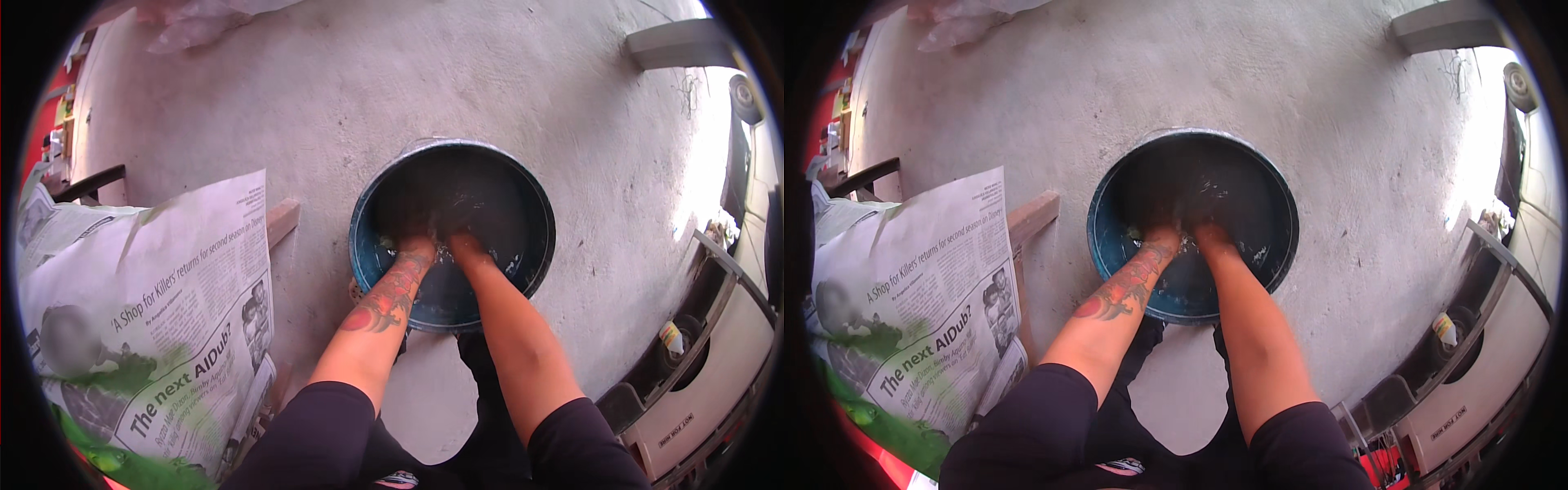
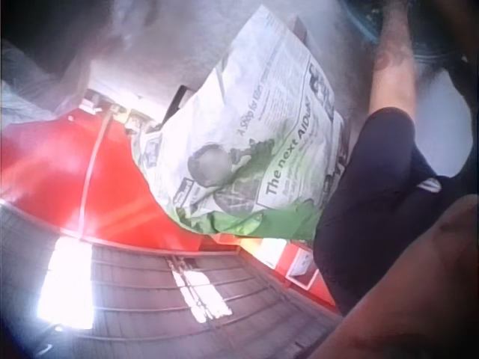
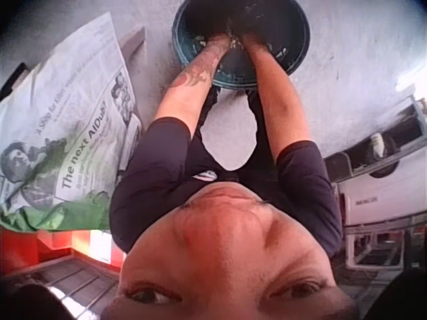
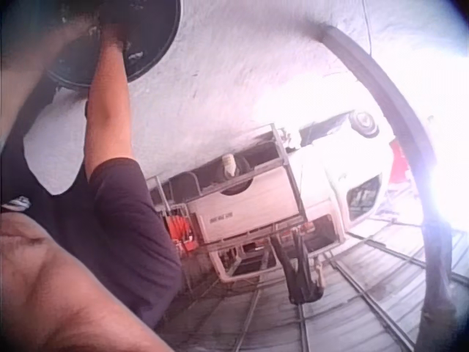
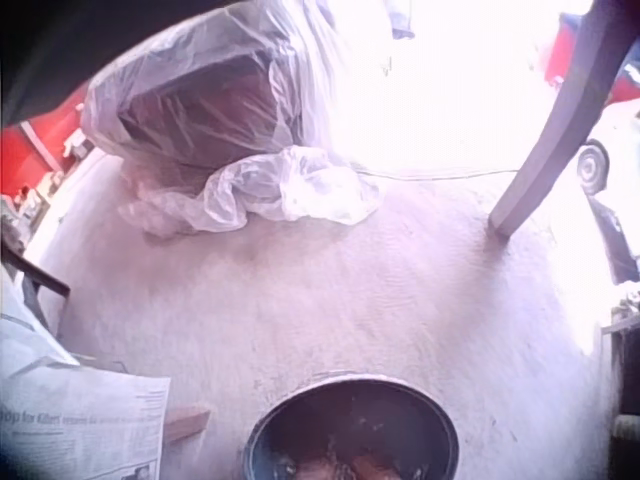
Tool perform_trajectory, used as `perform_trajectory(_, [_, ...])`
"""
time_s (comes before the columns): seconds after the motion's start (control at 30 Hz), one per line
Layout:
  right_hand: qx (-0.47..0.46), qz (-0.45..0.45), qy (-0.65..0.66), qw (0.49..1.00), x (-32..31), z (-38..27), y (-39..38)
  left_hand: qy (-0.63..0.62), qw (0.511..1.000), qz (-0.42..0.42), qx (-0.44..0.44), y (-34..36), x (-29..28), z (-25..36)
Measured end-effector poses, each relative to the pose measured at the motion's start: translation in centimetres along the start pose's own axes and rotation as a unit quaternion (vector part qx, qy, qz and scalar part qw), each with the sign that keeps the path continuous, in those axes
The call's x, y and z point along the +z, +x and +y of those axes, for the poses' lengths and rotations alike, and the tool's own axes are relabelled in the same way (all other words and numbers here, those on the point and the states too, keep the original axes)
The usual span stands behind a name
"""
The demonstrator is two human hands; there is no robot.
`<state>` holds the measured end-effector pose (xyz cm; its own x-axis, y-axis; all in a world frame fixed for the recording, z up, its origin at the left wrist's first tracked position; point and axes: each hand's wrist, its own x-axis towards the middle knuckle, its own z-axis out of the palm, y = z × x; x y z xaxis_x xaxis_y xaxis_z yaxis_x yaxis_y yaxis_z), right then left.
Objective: The person folds a piece of sandpaper, wets a cloth in a bucket of water, and wipes water onto a car hood with the cloth before wet-sanding the hood surface with the sandpaper.
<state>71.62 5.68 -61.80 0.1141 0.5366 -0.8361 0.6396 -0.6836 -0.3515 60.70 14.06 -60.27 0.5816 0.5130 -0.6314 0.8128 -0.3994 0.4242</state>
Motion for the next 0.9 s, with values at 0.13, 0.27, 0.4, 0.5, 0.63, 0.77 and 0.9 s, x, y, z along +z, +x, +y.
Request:
perform_trajectory(0.13, [0.022,-0.160,0.013,0.987,-0.7,-0.5,-0.4,0.005,0.998,-0.059,-0.009,-0.3,-1.1,-3.0])
perform_trajectory(0.27, [0.119,-0.022,0.163,0.979,-2.0,1.1,-1.0,-0.015,0.991,-0.128,-0.035,-1.9,-8.1,4.4])
perform_trajectory(0.4, [0.135,0.191,0.682,0.693,-1.1,-0.6,-2.1,-0.270,0.961,-0.068,0.006,-5.1,-11.2,5.6])
perform_trajectory(0.5, [0.044,0.162,0.787,0.594,-3.4,-6.5,-6.8,-0.621,0.777,-0.050,-0.090,-7.8,-11.2,5.4])
perform_trajectory(0.63, [0.039,0.123,0.855,0.503,-4.2,-6.4,-10.7,-0.617,0.781,0.056,-0.077,-10.1,-9.9,9.7])
perform_trajectory(0.77, [-0.088,0.187,0.801,0.562,-9.9,-5.7,-17.6,-0.503,0.845,0.181,-0.029,-13.9,-14.3,15.5])
perform_trajectory(0.9, [-0.102,0.143,0.829,0.531,-15.4,-6.4,-24.6,-0.528,0.816,0.237,0.001,-17.8,-19.9,19.5])
